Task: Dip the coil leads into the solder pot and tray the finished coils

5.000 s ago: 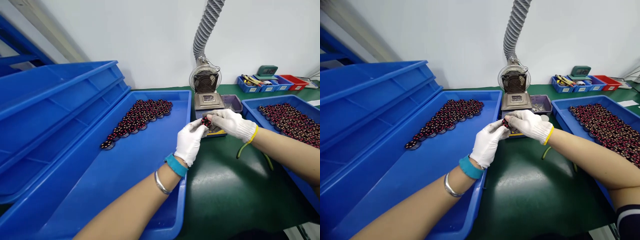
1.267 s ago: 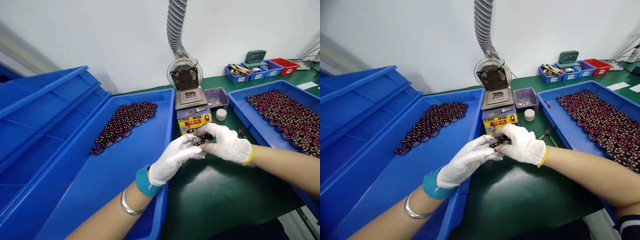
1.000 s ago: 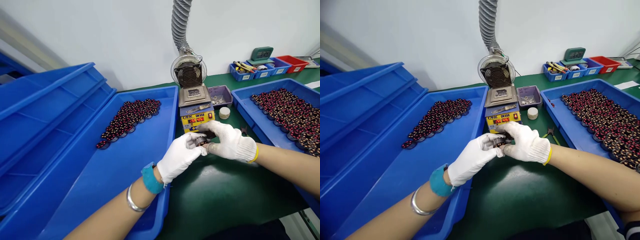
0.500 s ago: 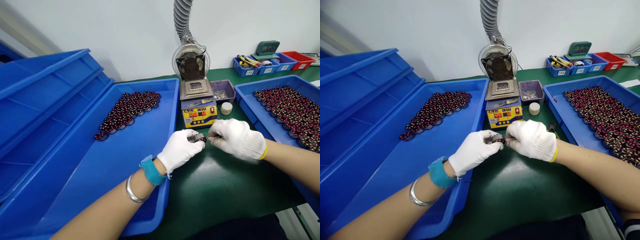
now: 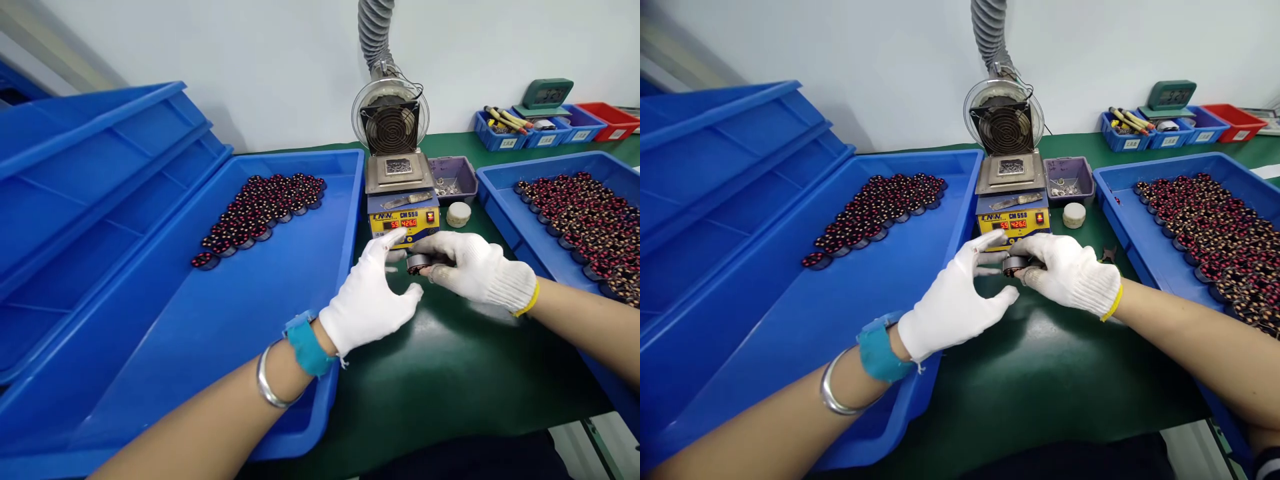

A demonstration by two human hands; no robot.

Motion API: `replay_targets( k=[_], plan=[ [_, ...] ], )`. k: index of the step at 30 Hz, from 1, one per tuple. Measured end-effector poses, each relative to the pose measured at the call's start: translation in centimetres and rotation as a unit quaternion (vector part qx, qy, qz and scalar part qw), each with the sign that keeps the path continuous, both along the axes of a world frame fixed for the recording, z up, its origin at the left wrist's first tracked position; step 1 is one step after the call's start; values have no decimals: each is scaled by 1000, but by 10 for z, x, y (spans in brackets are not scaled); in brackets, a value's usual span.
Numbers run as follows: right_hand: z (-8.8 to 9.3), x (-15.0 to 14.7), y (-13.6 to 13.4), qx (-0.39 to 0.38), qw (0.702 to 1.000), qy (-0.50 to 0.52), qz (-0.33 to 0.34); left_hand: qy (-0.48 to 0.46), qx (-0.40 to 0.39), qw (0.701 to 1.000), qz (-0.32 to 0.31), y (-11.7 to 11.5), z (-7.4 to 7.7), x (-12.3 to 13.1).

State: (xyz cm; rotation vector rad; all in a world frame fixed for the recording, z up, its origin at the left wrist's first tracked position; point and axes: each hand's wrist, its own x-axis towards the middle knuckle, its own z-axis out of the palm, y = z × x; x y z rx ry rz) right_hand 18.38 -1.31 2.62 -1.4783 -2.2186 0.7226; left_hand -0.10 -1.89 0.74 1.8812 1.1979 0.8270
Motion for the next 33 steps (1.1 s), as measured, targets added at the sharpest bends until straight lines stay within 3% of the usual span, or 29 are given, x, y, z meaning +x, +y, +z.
replay_targets(
  k=[2,4,11,14,17,20,23,28,33],
  plan=[
    [0,-1,-1,4,1000,14,15,8,45,999,-24,-1,-3,1],
    [1,-3,-4,19,999,21,22,15,34,998,-42,0,-4,1],
    [4,-3,-4,61,996,47,-42,-39,-196,980,1,2,6,0],
    [4,0,3,29,991,115,-58,-20,-238,970,-50,1,14,-4],
    [1,3,10,-28,979,183,-81,19,-198,978,-66,2,19,-9],
    [-3,4,12,-98,961,246,-81,26,-106,994,18,6,16,-9],
    [-6,2,10,-132,947,283,-70,43,-85,994,57,6,10,-5],
    [-4,-2,6,-84,976,201,-28,79,-103,991,39,1,9,2],
    [-1,-5,3,-44,988,150,-18,81,-56,994,36,3,7,-2]
  ],
)
